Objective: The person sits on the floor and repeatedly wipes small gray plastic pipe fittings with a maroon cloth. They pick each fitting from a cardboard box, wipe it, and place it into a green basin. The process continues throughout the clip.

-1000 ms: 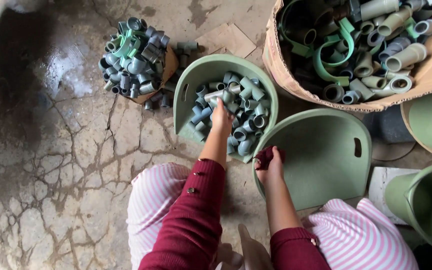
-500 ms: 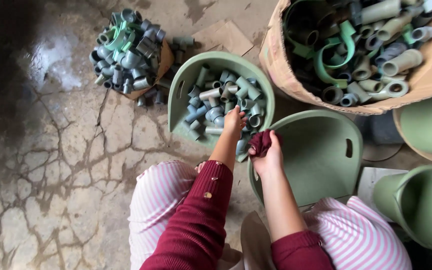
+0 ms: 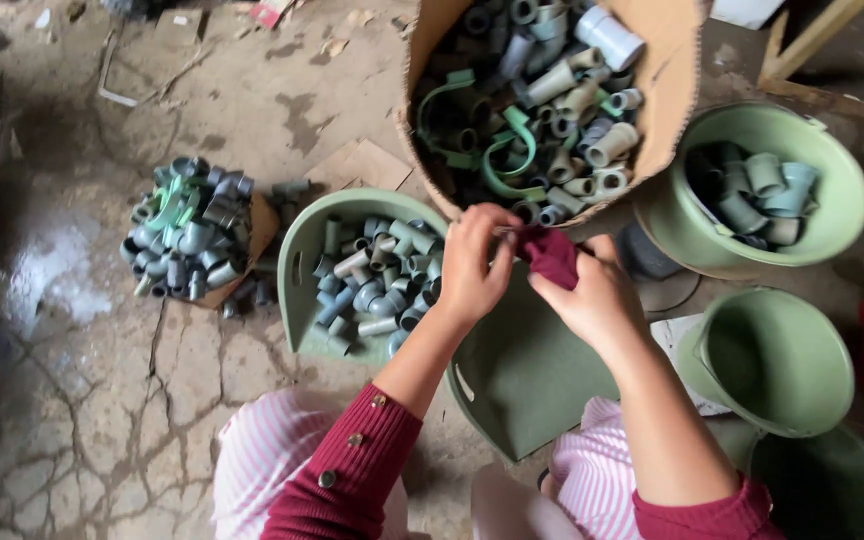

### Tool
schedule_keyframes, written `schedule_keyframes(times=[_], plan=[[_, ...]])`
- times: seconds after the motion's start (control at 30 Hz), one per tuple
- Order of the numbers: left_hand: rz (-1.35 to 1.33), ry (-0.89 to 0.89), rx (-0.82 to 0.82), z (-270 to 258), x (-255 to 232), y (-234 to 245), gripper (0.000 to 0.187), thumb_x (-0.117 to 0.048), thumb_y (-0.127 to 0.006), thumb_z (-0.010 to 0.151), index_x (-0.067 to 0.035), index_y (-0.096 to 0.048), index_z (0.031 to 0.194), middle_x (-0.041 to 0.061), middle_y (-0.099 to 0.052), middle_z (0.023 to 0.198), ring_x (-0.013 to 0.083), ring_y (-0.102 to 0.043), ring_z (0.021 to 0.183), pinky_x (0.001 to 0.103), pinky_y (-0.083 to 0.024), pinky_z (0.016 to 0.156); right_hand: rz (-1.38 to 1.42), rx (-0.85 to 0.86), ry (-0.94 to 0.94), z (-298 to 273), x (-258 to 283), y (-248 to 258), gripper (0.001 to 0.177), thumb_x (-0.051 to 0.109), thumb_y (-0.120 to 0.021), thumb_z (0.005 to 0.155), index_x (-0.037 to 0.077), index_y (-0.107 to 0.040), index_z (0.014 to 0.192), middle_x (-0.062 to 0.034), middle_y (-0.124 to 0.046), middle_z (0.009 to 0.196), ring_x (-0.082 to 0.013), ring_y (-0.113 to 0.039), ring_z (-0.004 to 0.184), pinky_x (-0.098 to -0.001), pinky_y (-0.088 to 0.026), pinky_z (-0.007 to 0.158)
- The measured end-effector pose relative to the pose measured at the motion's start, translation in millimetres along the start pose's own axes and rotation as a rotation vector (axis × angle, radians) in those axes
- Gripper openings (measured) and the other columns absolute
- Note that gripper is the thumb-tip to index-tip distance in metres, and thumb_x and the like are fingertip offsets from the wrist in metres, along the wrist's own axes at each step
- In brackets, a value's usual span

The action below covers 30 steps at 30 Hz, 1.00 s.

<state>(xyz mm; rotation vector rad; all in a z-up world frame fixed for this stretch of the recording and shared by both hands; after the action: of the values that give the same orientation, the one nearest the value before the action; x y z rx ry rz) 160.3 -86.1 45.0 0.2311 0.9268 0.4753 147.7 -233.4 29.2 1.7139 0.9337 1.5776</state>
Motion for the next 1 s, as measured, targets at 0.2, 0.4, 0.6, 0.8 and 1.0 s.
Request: schedule_keyframes(times=[0.2, 0.4, 0.6, 0.8, 1.0], plan=[[0.170, -0.073, 0.264, 22, 2, -59, 0.014, -0.014, -0.052, 0.076, -0.021, -0.053, 0.088, -0.008, -0.055, 0.078, 0.0140, -0.057, 0.080, 0.031, -0.038, 0.078, -0.030, -0.062, 0.012, 17, 4, 23, 0.025, 0.024, -0.064, 0.065, 0.011, -0.062, 0.086, -0.0004, -0.035, 0.122, -0.0312, -0.049, 0.105, -0.0458, -0.048, 0.080], [0.466, 0.112, 0.591, 76, 91, -147, 0.019, -0.035, -0.046, 0.083, -0.023, -0.058, 0.090, -0.004, -0.061, 0.087, 0.0204, -0.061, 0.085, 0.037, -0.038, 0.080, 0.057, 0.025, 0.122, 43, -9, 24, 0.031, 0.016, -0.057, 0.073, 0.007, -0.057, 0.103, -0.0056, -0.037, 0.128, -0.0346, -0.047, 0.108, -0.0464, -0.046, 0.085], [0.998, -0.057, 0.608, 119, 148, -188, 0.038, -0.025, -0.052, 0.077, -0.030, -0.046, 0.114, -0.001, -0.055, 0.092, 0.0214, -0.056, 0.087, 0.041, -0.034, 0.080, 0.076, 0.123, 0.112, 56, -24, 2, 0.036, 0.016, -0.062, 0.070, 0.013, -0.055, 0.105, 0.0013, -0.035, 0.131, -0.0317, -0.045, 0.111, -0.0440, -0.047, 0.085], [1.141, -0.089, 0.744, 132, 153, -210, 0.046, -0.018, -0.045, 0.083, -0.038, -0.039, 0.124, 0.003, -0.053, 0.091, 0.0212, -0.054, 0.077, 0.036, -0.035, 0.071, 0.041, 0.110, 0.174, 72, -17, -12, 0.041, 0.007, -0.062, 0.066, 0.013, -0.054, 0.106, -0.0053, -0.034, 0.125, -0.0334, -0.046, 0.106, -0.0452, -0.053, 0.073], [1.062, -0.120, 0.616, 130, 110, -192, 0.033, -0.015, -0.056, 0.079, -0.027, -0.055, 0.110, 0.010, -0.042, 0.117, 0.0238, -0.044, 0.102, 0.034, -0.037, 0.075, -0.021, 0.091, 0.165, 77, -17, -21, 0.044, 0.009, -0.061, 0.066, 0.011, -0.051, 0.108, -0.0062, -0.035, 0.119, -0.0311, -0.047, 0.105, -0.0428, -0.054, 0.069]])
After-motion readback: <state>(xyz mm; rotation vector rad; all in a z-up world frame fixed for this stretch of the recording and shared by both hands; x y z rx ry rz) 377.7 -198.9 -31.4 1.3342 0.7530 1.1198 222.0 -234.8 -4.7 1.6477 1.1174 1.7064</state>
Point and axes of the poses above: each hand's wrist, its own z-axis towards the middle knuckle, its own y-axis out of the back of the hand, x = y × z, the point moved 8 cm from there along z, towards the middle knuckle
